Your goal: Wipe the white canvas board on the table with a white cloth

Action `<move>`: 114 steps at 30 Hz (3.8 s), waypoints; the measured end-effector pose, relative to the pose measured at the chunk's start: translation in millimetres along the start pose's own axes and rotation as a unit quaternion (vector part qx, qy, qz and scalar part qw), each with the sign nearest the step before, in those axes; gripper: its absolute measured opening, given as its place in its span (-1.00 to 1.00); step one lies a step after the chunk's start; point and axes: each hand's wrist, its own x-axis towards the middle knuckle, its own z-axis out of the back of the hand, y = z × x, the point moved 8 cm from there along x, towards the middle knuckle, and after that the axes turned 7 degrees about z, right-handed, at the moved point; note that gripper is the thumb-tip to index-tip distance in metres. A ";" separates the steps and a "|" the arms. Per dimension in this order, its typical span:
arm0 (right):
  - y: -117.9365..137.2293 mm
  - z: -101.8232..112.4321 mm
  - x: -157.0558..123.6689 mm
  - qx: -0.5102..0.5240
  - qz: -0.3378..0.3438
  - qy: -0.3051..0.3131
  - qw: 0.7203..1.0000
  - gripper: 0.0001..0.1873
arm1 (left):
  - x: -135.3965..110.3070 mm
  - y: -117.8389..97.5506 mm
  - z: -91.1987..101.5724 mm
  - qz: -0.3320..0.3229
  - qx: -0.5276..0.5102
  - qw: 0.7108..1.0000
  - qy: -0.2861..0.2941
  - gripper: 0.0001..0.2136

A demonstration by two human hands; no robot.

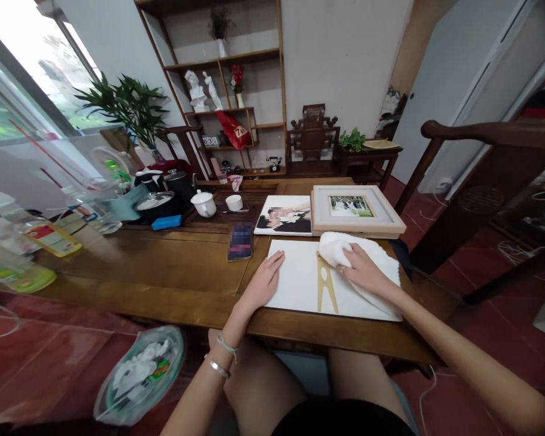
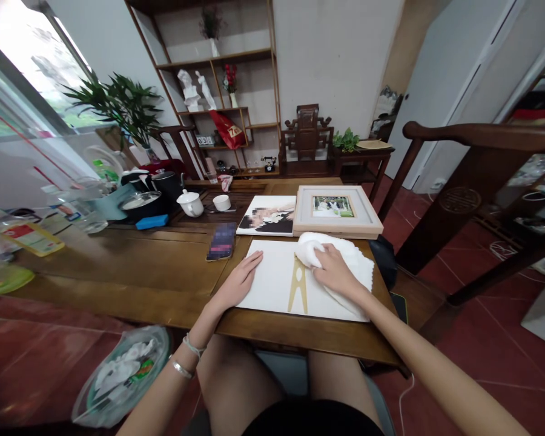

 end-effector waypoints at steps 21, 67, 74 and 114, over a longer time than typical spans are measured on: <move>83.1 -29.2 42.7 -0.107 0.100 0.091 0.985 -0.52 | 1.0 -1.5 0.4 0.011 0.003 1.000 0.006 -0.58; 91.9 -37.1 124.3 0.040 0.106 0.123 0.986 -0.75 | 0.6 -3.7 4.7 -0.004 -0.011 1.000 -0.010 -0.59; 83.0 -36.7 117.3 0.072 0.124 0.113 0.983 -0.67 | 0.5 -3.8 5.0 -0.004 -0.014 1.000 -0.011 -0.59; 51.2 -3.8 -44.4 -0.083 0.167 0.106 0.977 -0.67 | 0.0 0.7 -0.7 0.007 -0.003 1.000 0.006 -0.58</move>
